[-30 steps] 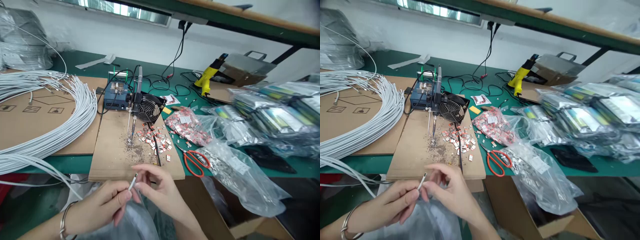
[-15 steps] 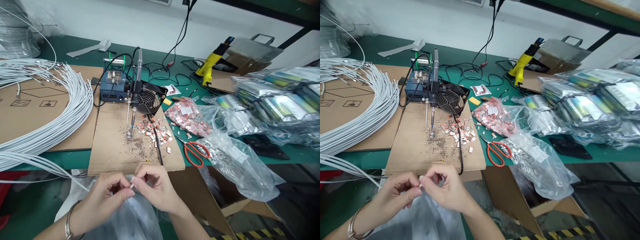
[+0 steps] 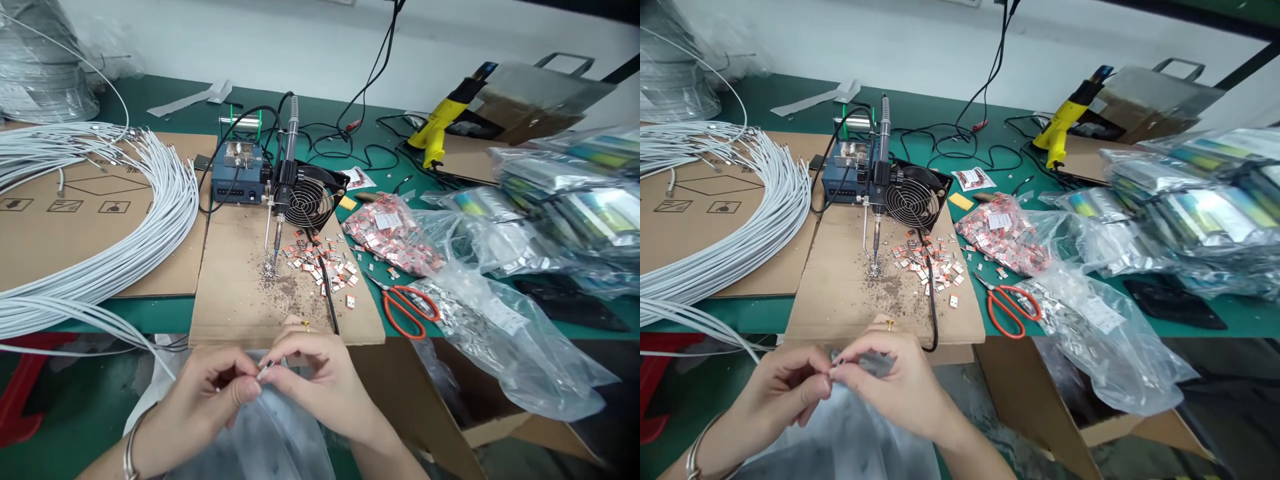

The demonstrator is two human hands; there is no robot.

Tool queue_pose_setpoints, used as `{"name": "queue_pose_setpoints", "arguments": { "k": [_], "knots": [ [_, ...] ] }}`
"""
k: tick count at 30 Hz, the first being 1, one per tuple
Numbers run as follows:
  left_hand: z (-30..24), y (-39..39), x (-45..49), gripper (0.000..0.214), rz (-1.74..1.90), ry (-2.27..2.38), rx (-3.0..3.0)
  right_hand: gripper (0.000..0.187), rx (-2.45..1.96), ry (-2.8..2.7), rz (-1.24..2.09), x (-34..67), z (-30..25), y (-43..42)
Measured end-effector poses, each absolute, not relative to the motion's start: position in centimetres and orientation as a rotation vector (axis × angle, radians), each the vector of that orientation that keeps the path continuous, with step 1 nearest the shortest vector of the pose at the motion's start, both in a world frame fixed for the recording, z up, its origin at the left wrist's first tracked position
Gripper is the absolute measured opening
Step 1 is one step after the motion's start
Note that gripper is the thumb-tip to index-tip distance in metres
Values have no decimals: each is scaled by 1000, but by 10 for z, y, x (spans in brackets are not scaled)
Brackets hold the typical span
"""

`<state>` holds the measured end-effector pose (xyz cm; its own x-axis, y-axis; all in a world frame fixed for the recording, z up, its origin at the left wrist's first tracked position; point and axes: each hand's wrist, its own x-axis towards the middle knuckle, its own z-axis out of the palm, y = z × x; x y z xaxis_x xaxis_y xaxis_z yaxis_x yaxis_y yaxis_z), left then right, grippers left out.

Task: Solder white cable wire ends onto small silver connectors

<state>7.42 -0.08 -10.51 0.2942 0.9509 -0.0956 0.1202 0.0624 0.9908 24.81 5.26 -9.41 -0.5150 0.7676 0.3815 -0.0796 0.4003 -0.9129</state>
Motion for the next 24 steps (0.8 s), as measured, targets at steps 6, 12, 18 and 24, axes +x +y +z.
{"name": "queue_pose_setpoints", "arguments": {
  "k": [6, 12, 18, 24],
  "knots": [
    [-107, -1, 76, 19, 888, 1163, 1596, 5, -583, -1829, 1259, 249, -94, 58],
    [-116, 2, 91, 38, 976, 935, 1057, 15, -520, -1540, 1121, 228, -117, 45],
    [-121, -2, 92, 40, 993, 884, 914, 18, -445, -1580, 548, 220, -121, 45],
    [-115, -2, 86, 40, 915, 871, 920, 8, -495, -1498, 1010, 252, -101, 58]
  ]
}}
